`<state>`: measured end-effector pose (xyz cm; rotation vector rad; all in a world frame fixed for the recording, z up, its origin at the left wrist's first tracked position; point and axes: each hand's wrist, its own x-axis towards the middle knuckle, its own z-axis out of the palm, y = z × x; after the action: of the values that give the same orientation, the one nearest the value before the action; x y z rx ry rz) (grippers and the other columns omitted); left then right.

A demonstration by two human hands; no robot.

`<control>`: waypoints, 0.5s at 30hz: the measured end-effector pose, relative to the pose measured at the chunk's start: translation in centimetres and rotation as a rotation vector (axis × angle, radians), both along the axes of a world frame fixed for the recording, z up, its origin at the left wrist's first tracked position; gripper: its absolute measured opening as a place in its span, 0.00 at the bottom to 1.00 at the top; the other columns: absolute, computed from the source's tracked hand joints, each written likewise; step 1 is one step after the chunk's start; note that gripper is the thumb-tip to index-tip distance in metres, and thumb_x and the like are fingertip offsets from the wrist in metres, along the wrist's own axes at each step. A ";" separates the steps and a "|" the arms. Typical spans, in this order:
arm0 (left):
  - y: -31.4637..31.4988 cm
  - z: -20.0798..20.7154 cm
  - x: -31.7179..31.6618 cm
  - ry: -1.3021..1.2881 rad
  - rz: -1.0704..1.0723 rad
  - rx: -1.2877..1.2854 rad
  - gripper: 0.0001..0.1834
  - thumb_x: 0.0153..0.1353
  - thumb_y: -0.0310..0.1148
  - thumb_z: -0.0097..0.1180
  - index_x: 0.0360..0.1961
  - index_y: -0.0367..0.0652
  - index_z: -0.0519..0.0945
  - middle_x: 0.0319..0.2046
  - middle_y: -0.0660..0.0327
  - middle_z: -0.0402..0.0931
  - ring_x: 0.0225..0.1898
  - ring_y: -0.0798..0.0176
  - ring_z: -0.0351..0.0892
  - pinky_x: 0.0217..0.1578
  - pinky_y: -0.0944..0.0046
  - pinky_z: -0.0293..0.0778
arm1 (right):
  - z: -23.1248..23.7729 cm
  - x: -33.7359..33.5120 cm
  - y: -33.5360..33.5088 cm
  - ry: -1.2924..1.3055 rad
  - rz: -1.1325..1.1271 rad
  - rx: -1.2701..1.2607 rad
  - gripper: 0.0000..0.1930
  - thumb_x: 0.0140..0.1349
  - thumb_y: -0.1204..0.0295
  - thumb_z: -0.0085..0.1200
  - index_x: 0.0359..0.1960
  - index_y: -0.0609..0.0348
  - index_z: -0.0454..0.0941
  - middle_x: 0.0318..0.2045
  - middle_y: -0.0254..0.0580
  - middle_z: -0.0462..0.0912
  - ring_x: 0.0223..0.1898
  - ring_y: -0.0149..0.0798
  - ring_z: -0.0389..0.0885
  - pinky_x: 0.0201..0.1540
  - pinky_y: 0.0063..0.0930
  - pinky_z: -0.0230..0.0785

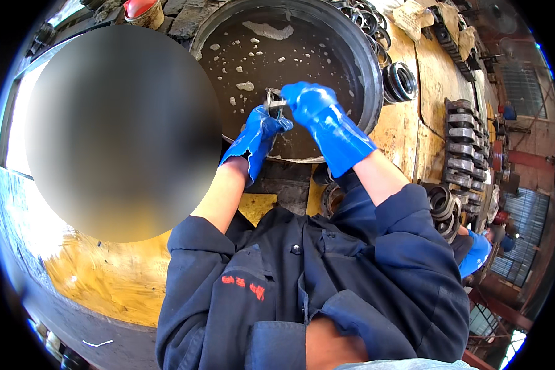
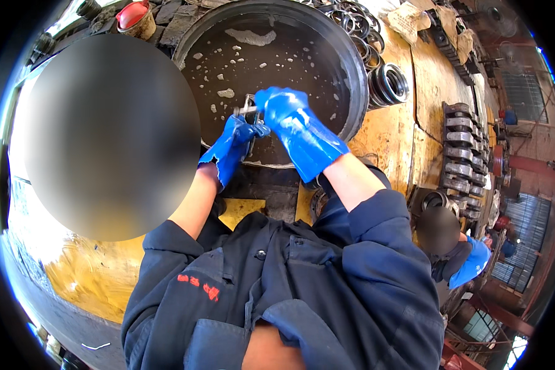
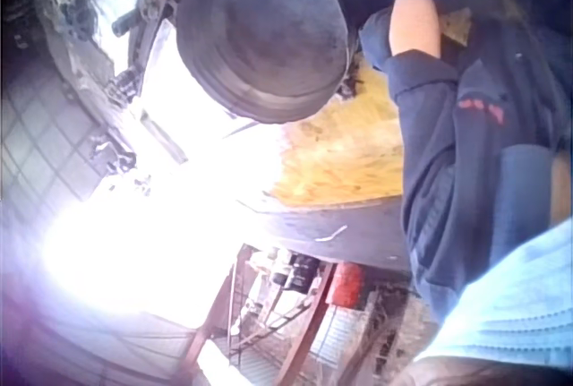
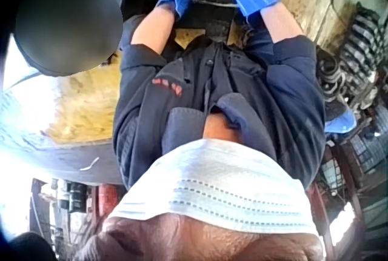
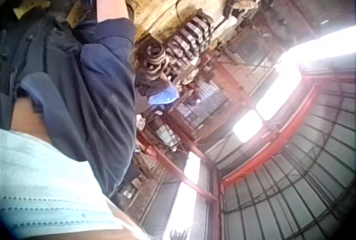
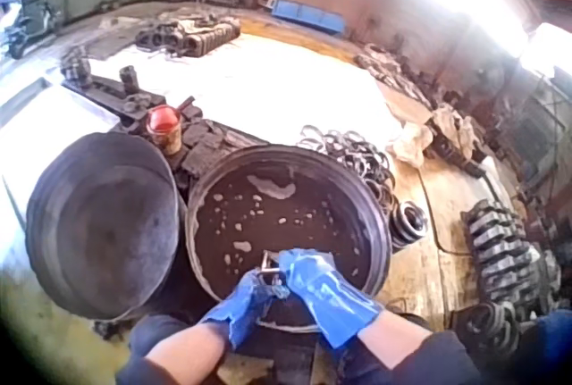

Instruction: The person, wearing blue gloves, cleans metal rings and components using a brush and a liquid-filled basin, then moves the items to a secondary container.

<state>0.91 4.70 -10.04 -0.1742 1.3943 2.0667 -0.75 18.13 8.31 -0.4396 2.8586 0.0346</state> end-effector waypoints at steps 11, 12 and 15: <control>-0.2 0.0 -1.1 -0.023 -0.039 -0.087 0.25 0.49 0.24 0.80 0.48 0.37 0.83 0.31 0.58 0.84 0.32 0.62 0.83 0.36 0.56 0.82 | 1.3 -0.9 0.4 0.068 0.089 -0.054 0.09 0.67 0.64 0.55 0.45 0.39 0.84 0.41 0.42 0.87 0.42 0.52 0.88 0.44 0.49 0.82; -0.6 0.1 -0.8 -0.030 0.045 -0.010 0.26 0.48 0.24 0.80 0.49 0.38 0.83 0.28 0.59 0.83 0.29 0.62 0.82 0.35 0.57 0.81 | 2.8 -1.0 -0.8 0.056 0.082 -0.077 0.09 0.67 0.64 0.56 0.45 0.39 0.85 0.41 0.43 0.87 0.43 0.52 0.88 0.44 0.49 0.82; 0.1 0.9 -0.8 0.065 0.074 -0.119 0.24 0.47 0.22 0.80 0.45 0.37 0.83 0.28 0.58 0.83 0.29 0.62 0.82 0.34 0.57 0.80 | 5.0 1.5 -1.0 0.213 0.100 -0.206 0.08 0.65 0.65 0.58 0.44 0.37 0.85 0.39 0.39 0.87 0.41 0.49 0.88 0.42 0.46 0.83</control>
<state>0.13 4.81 -9.17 -0.2130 1.5739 2.0662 0.74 17.12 13.26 -0.6562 3.0596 -0.2085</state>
